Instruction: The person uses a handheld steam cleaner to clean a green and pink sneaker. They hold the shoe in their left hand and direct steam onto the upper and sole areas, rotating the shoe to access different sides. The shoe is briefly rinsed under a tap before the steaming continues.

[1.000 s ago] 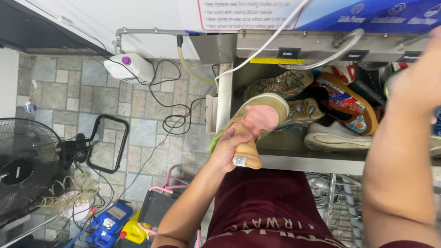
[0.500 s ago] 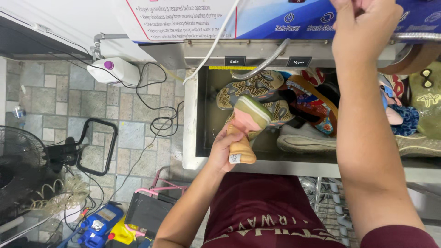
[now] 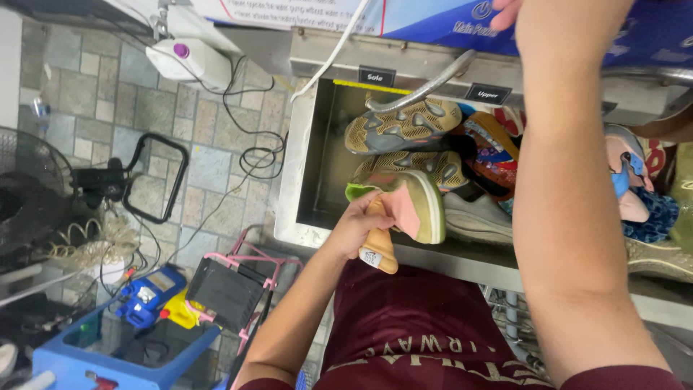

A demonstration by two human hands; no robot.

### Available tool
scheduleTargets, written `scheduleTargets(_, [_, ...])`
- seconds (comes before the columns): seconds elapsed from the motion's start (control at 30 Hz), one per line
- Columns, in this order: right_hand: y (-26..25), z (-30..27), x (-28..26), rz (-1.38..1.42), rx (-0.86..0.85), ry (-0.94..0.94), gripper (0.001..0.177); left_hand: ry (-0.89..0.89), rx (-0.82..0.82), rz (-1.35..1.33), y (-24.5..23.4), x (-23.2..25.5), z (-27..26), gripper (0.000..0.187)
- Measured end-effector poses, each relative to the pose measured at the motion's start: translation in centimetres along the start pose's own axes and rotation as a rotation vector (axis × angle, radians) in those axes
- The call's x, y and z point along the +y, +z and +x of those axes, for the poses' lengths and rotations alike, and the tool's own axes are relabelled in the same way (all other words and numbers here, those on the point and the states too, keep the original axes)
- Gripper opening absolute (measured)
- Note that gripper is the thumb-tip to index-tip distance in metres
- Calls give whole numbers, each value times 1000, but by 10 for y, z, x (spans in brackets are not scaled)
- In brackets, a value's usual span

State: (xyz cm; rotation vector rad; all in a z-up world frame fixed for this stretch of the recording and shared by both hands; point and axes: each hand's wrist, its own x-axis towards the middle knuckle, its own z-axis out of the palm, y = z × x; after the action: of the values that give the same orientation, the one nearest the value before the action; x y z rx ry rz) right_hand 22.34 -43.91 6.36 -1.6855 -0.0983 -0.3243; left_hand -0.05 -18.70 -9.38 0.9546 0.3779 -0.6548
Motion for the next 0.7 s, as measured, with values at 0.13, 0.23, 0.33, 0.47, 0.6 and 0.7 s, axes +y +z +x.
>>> scheduleTargets(0.13, [-21, -46, 30, -89, -47, -166, 10, -21, -121, -94, -5, -7, -2, 50])
scheduleTargets(0.23, [-19, -129, 71, 110, -210, -62, 24, -61, -125, -321, -10, -5, 5, 60])
scheduleTargets(0.33, [-15, -199, 115, 26, -737, 293, 92, -29, -217, -408, -16, -6, 14, 62])
scheduleTargets(0.47, [7, -252, 170, 322, -777, 625, 91, -131, -261, -523, -21, -8, 14, 68])
scheduleTargets(0.6, [30, -270, 186, -72, -830, 142, 98, -234, -276, -380, -45, 11, 29, 68])
scheduleTargets(0.7, [34, -265, 197, 113, -803, 370, 93, -258, -254, 107, -92, 24, 50, 58])
